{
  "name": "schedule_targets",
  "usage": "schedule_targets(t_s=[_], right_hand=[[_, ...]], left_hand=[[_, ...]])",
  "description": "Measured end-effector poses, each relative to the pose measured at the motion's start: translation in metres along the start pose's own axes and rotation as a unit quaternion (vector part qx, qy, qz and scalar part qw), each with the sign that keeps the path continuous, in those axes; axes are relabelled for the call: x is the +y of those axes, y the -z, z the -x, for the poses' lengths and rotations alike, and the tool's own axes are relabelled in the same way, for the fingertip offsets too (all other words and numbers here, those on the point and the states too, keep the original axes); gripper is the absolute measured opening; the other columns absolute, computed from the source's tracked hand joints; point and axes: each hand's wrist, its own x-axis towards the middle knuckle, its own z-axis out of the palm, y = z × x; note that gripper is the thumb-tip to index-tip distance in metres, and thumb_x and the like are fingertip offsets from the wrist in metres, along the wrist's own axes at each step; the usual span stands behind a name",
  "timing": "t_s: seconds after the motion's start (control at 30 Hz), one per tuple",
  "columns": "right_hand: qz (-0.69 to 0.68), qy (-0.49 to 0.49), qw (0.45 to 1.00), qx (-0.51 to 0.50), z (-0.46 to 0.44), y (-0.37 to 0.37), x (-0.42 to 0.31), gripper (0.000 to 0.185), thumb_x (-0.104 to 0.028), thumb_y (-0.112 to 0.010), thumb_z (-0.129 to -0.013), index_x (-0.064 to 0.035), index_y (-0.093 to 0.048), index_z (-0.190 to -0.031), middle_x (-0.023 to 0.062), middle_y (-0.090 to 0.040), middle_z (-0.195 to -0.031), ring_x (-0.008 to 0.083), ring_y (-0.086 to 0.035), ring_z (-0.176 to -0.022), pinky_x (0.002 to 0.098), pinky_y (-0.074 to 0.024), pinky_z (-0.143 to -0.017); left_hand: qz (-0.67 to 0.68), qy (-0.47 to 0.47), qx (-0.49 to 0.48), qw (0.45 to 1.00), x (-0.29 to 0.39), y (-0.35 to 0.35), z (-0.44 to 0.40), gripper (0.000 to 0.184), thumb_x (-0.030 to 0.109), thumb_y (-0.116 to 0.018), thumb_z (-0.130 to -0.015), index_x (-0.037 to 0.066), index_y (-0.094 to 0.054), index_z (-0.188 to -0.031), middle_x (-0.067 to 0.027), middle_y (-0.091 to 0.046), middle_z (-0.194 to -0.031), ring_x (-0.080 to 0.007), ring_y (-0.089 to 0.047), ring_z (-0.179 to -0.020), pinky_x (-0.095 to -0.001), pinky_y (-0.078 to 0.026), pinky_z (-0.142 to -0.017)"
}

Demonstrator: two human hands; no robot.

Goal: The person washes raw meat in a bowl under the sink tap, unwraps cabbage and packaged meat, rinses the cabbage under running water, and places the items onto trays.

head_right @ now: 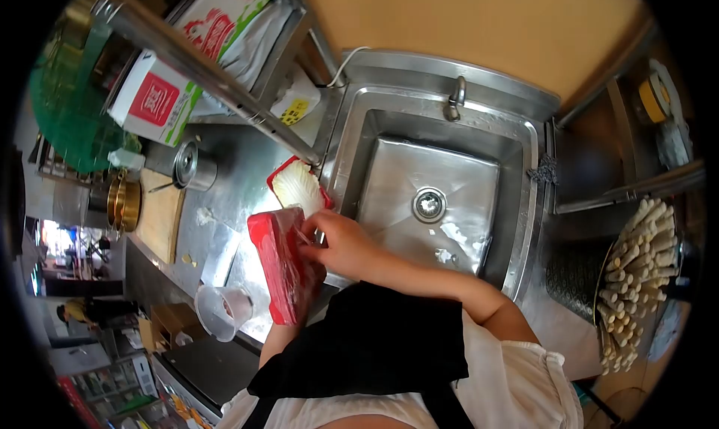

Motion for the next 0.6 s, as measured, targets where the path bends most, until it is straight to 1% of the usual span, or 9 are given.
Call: schedule_targets(t_s=[0.03,0.13,0.17,0.2,0.3,0.4,0.5,0.57,0.6], right_hand=[[-0.002,0.001,1.0,0.007,0.0,0.006,-0.003,0.02,-0.009,-0.066,-0.08,-0.0033,-0.058,-0.098,0.0019,-0.059,-0.088,0.009,-0.055,-0.061,0.0225,-0.0451,-0.054],[-0.302,-0.184,0.935,-0.021,0.0,0.033,-0.006,0.023,-0.02,-0.05,-0.093,-0.0014,-0.059,-0.084,-0.0042,-0.045,-0.055,0.0055,-0.043,-0.046,0.0197,-0.0382,-0.048],[-0.305,-0.183,0.934,-0.017,0.002,0.042,-0.002,0.023,-0.02,-0.05,-0.093,-0.0014,-0.059,-0.084,-0.0042,-0.045,-0.055,0.0055,-0.043,-0.046,0.0197,-0.0382,-0.048],[-0.365,-0.207,0.908,0.01,0.003,0.051,0.002,0.025,-0.023,-0.05,-0.093,-0.0021,-0.059,-0.083,-0.0045,-0.043,-0.055,0.0047,-0.04,-0.046,0.0197,-0.0361,-0.047],[-0.47,-0.232,0.849,0.066,0.008,0.059,0.015,0.029,-0.029,-0.051,-0.093,-0.0033,-0.059,-0.081,-0.0055,-0.039,-0.055,0.0034,-0.035,-0.045,0.0195,-0.0323,-0.045],[-0.484,-0.238,0.834,0.113,0.012,0.061,0.026,0.028,-0.029,-0.053,-0.092,-0.0035,-0.058,-0.081,-0.0052,-0.039,-0.057,0.0043,-0.037,-0.047,0.0203,-0.0321,-0.044],[-0.334,-0.269,0.893,0.134,0.018,0.07,0.038,0.024,-0.026,-0.057,-0.089,-0.0028,-0.058,-0.082,-0.0049,-0.042,-0.056,0.0065,-0.039,-0.047,0.0229,-0.0364,-0.047],[0.126,-0.075,0.979,0.142,0.02,0.076,0.051,0.019,-0.021,-0.061,-0.087,-0.002,-0.057,-0.084,-0.0017,-0.051,-0.063,0.0098,-0.049,-0.055,0.0258,-0.0413,-0.053],[0.126,-0.076,0.979,0.143,0.021,0.079,0.053,0.019,-0.021,-0.061,-0.087,-0.002,-0.057,-0.084,-0.0017,-0.051,-0.063,0.0098,-0.049,-0.055,0.0258,-0.0413,-0.053]], left_hand=[[0.042,0.094,-0.061,0.993,0.001,0.004,0.002,0.029,0.028,-0.05,-0.091,0.006,-0.053,-0.109,-0.0067,-0.059,-0.076,-0.0172,-0.054,-0.05,-0.0245,-0.044,-0.04],[-0.047,0.071,-0.037,0.996,0.001,-0.014,0.016,0.04,0.039,-0.045,-0.091,0.003,-0.054,-0.107,-0.0065,-0.054,-0.069,-0.0164,-0.048,-0.045,-0.024,-0.038,-0.037],[-0.082,0.066,-0.018,0.994,0.003,-0.026,0.022,0.045,0.042,-0.043,-0.091,0.001,-0.053,-0.107,-0.0068,-0.052,-0.068,-0.0159,-0.046,-0.043,-0.0237,-0.036,-0.035],[-0.012,0.097,-0.139,0.985,0.007,-0.022,0.021,0.051,0.043,-0.044,-0.09,-0.002,-0.051,-0.112,-0.0062,-0.046,-0.068,-0.0134,-0.041,-0.044,-0.0226,-0.032,-0.038],[0.041,0.15,-0.237,0.959,0.013,-0.026,0.012,0.05,0.04,-0.047,-0.089,-0.004,-0.047,-0.112,-0.0073,-0.049,-0.074,-0.013,-0.044,-0.051,-0.0239,-0.034,-0.047],[0.052,0.158,-0.243,0.956,0.011,-0.033,0.009,0.056,0.042,-0.044,-0.089,-0.005,-0.043,-0.119,-0.0077,-0.05,-0.076,-0.0144,-0.046,-0.053,-0.0252,-0.035,-0.049],[0.061,0.172,-0.247,0.952,0.01,-0.031,0.005,0.056,0.041,-0.045,-0.089,-0.005,-0.04,-0.122,-0.0068,-0.05,-0.075,-0.0148,-0.046,-0.053,-0.0249,-0.036,-0.049],[0.053,0.163,-0.237,0.956,0.007,-0.032,0.003,0.054,0.039,-0.049,-0.088,-0.003,-0.041,-0.121,-0.0052,-0.049,-0.073,-0.0142,-0.046,-0.053,-0.0249,-0.037,-0.049],[0.052,0.164,-0.237,0.956,0.007,-0.034,0.003,0.054,0.039,-0.049,-0.088,-0.003,-0.041,-0.121,-0.0052,-0.049,-0.073,-0.0142,-0.046,-0.053,-0.0249,-0.037,-0.049]])
